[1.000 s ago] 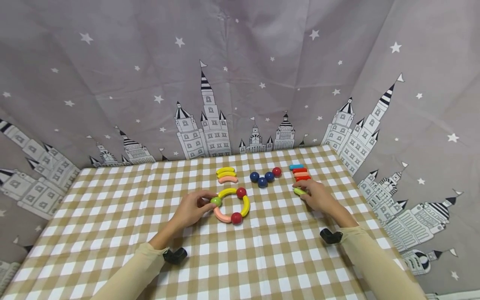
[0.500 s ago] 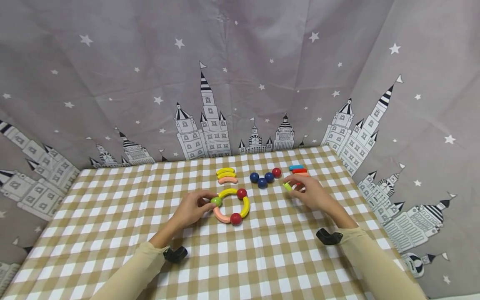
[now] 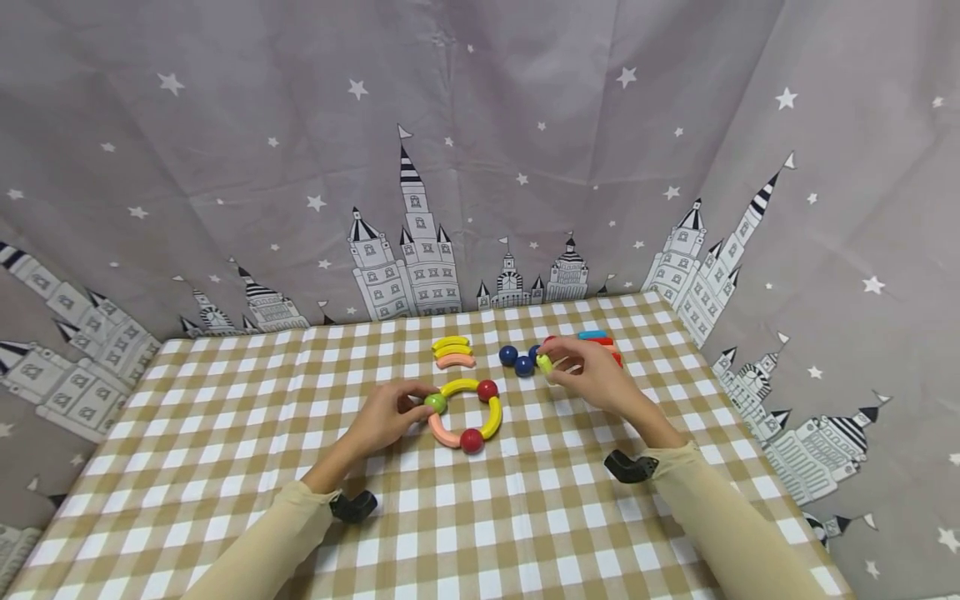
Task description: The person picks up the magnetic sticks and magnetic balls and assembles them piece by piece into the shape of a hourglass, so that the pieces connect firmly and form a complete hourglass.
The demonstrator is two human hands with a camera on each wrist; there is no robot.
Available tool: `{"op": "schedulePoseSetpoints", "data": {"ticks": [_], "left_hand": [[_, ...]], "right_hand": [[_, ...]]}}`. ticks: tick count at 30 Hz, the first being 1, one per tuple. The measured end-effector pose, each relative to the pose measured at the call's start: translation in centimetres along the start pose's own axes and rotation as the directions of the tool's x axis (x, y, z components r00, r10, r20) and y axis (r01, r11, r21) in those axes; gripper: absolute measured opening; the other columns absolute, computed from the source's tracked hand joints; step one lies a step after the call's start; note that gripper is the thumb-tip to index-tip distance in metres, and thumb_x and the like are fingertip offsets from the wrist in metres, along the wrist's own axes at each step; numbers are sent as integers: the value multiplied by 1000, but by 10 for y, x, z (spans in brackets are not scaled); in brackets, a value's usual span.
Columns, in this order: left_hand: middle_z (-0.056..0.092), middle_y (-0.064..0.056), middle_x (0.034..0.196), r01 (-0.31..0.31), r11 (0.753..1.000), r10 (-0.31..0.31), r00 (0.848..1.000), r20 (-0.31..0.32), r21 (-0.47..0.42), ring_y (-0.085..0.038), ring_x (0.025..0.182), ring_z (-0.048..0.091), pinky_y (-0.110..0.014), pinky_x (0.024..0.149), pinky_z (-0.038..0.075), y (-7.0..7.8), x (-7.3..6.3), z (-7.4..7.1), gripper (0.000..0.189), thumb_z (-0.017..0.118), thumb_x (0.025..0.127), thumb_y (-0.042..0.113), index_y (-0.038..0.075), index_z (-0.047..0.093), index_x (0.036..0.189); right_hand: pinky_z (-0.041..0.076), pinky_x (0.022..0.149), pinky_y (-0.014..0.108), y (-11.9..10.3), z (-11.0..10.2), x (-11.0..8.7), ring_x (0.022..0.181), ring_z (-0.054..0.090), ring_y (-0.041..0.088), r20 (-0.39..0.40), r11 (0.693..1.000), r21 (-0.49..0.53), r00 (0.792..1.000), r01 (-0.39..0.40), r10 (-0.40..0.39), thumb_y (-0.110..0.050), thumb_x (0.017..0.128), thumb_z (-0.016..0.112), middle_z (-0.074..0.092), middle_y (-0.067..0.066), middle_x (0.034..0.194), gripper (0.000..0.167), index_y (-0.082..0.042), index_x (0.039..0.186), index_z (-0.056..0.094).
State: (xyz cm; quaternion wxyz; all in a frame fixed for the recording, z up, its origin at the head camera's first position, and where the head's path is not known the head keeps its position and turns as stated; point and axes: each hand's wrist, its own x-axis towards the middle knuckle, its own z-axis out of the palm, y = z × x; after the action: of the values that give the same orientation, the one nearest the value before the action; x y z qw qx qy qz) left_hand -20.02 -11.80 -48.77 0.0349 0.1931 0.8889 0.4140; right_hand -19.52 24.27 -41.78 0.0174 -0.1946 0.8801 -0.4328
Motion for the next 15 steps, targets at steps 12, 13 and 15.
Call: {"op": "schedulePoseSetpoints", "data": {"ticks": [12,13,15], "left_hand": [[75,0,108,6,1000,-6,1000,-5,-2,-9,80,65,-30,74,54,-1,0,1,26,80,92,16,15,75,118],[75,0,107,4,1000,-4,1000,-5,-4,-8,79,65,-30,74,54,-1,0,1,26,80,92,16,14,75,118],[75,0,108,0,1000,0,1000,-5,-9,-8,79,65,-30,74,54,-1,0,1,27,79,92,16,14,75,118]], "right_hand": [[56,90,43,-12,29,23,102,69,26,-24,997,69,999,-24,26,-4,92,76,71,11,119,33,-5,125,67],[56,90,43,-12,32,24,101,69,27,-33,996,85,999,-19,22,-3,92,76,71,12,118,34,-4,124,67],[57,89,42,-12,38,27,100,69,27,-45,994,104,999,-13,18,0,91,76,71,13,116,34,-2,123,66]]}}
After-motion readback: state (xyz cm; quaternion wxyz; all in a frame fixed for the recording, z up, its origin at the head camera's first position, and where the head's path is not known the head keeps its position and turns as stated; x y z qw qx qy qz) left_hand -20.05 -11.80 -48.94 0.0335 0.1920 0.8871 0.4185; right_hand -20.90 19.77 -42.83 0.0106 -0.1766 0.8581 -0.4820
